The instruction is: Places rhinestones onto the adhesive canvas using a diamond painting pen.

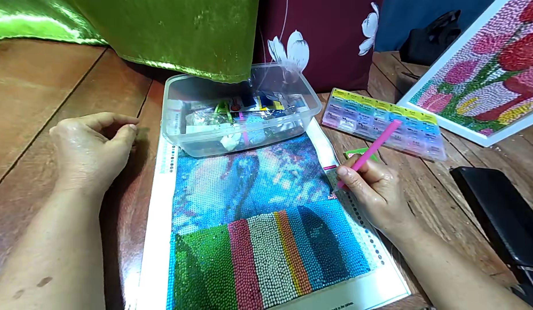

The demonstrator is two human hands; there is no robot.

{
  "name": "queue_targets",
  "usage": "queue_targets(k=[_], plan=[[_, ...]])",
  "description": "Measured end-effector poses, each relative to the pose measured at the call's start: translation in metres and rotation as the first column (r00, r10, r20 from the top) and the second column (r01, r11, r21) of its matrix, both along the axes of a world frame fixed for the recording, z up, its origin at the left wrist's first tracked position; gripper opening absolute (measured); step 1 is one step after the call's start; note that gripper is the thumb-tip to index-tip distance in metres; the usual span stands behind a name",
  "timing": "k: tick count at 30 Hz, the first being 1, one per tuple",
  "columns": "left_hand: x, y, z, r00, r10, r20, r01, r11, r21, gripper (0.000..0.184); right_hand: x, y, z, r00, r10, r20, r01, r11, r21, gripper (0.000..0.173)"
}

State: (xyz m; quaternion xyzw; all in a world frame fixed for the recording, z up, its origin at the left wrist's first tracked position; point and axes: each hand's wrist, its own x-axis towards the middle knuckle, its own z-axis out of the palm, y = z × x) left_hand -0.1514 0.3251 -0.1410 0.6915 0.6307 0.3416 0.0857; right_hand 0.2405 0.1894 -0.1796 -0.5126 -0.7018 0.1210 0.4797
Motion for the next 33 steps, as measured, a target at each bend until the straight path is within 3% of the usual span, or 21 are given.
queue_targets(k=[33], plan=[[-0.0042, 0.0027, -0.0022, 1.000, -0.006, -0.010, 0.006, 1.000, 0.000, 0.027, -0.0001, 0.0003, 0.0006, 0.998, 0.024, 0.063, -0.026, 0.999, 0.038, 0.027]])
